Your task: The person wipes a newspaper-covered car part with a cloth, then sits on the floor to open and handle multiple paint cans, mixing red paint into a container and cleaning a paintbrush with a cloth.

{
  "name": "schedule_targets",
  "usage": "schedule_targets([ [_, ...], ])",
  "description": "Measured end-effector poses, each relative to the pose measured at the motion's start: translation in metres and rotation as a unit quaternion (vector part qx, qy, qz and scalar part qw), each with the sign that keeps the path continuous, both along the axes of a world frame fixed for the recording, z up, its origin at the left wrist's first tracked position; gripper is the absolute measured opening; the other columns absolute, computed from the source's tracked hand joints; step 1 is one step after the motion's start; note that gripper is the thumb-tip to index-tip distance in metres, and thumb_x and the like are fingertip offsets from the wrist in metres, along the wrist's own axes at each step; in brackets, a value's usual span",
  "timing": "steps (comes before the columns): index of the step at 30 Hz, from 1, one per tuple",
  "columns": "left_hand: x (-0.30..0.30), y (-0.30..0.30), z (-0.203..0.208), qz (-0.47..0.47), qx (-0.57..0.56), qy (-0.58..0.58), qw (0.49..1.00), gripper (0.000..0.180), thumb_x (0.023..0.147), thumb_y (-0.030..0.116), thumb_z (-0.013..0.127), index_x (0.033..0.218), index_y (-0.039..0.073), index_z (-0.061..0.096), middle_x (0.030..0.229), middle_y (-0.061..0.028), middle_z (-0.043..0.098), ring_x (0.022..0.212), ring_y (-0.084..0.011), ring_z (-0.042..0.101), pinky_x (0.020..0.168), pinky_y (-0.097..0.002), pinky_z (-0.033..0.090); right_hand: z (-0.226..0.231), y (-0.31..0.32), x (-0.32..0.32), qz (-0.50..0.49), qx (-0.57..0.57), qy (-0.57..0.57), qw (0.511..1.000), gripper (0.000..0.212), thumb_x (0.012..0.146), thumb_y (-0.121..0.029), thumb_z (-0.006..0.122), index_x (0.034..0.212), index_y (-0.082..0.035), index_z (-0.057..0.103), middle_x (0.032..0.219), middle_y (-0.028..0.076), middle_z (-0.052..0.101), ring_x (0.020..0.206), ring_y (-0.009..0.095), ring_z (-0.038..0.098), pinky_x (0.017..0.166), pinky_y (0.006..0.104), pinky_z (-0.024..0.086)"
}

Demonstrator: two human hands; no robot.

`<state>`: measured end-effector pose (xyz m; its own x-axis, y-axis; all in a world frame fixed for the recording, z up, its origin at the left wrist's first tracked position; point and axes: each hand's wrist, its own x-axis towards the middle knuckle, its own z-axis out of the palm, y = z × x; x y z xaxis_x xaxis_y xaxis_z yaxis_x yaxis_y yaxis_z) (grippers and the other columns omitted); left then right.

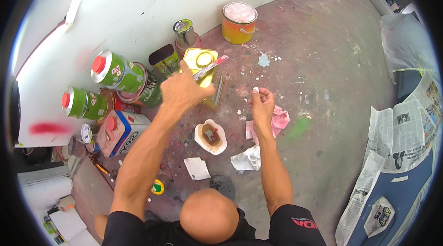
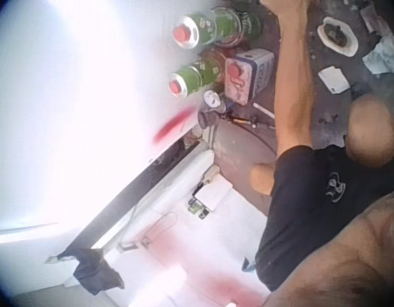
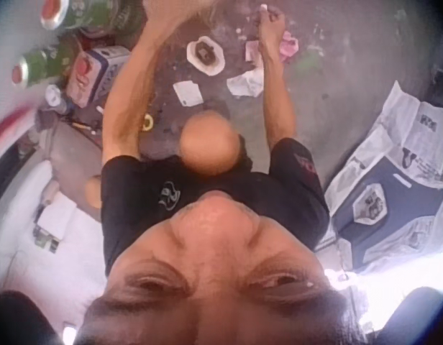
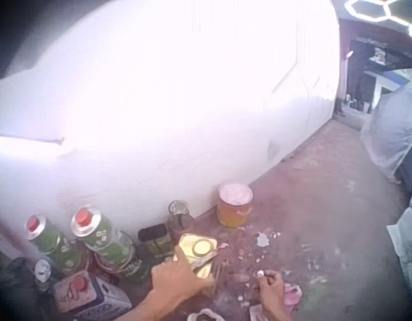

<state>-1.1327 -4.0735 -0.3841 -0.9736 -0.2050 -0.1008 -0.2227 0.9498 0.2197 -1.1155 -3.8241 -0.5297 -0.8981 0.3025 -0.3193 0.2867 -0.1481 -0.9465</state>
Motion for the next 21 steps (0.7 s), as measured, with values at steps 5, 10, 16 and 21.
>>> schedule_targets([
  [5,0.014,-0.045,0.008,-0.085,-0.020,-0.002,0.996,0.107,0.071,0.059,0.087,0.148,-0.005,0.052,0.107,-0.0300,0.076,0.088,-0.0420,0.081,0.072,-0.0503,0.064,-0.002,-0.004,-0.080,0.039,0.091,0.088,0.991,0.032,0.108,-0.020,0.073,0.132,0.001,0.065,0.100,0.004,0.073,0.083,0.012,0.068,0.074,0.0285,0.055],
  [10,0.025,-0.091,0.010,-0.123,-0.012,-0.004,0.992,0.103,0.067,0.050,0.092,0.150,0.005,0.051,0.123,-0.0239,0.074,0.096,-0.0418,0.078,0.077,-0.0508,0.063,0.009,-0.039,-0.188,0.049,0.287,0.224,0.930,0.026,0.109,-0.020,0.072,0.128,-0.001,0.071,0.103,0.010,0.076,0.090,0.015,0.073,0.079,0.0330,0.058],
  [16,0.039,-0.128,-0.001,-0.099,0.078,0.026,0.992,0.100,0.068,0.045,0.093,0.150,0.007,0.051,0.133,-0.0176,0.070,0.102,-0.0396,0.078,0.079,-0.0511,0.065,-0.008,-0.046,-0.314,0.093,0.530,0.417,0.732,0.040,0.106,-0.023,0.067,0.139,0.000,0.072,0.132,0.021,0.077,0.118,0.041,0.073,0.105,0.0492,0.056],
  [21,0.054,-0.127,-0.021,-0.098,0.033,0.075,0.992,0.116,0.066,0.047,0.096,0.158,-0.004,0.049,0.152,-0.0323,0.060,0.087,-0.0392,0.080,0.071,-0.0482,0.065,-0.011,-0.039,-0.397,0.259,0.646,0.183,0.695,0.057,0.104,-0.029,0.059,0.152,0.000,0.066,0.145,0.027,0.072,0.132,0.044,0.069,0.112,0.0518,0.053],
])
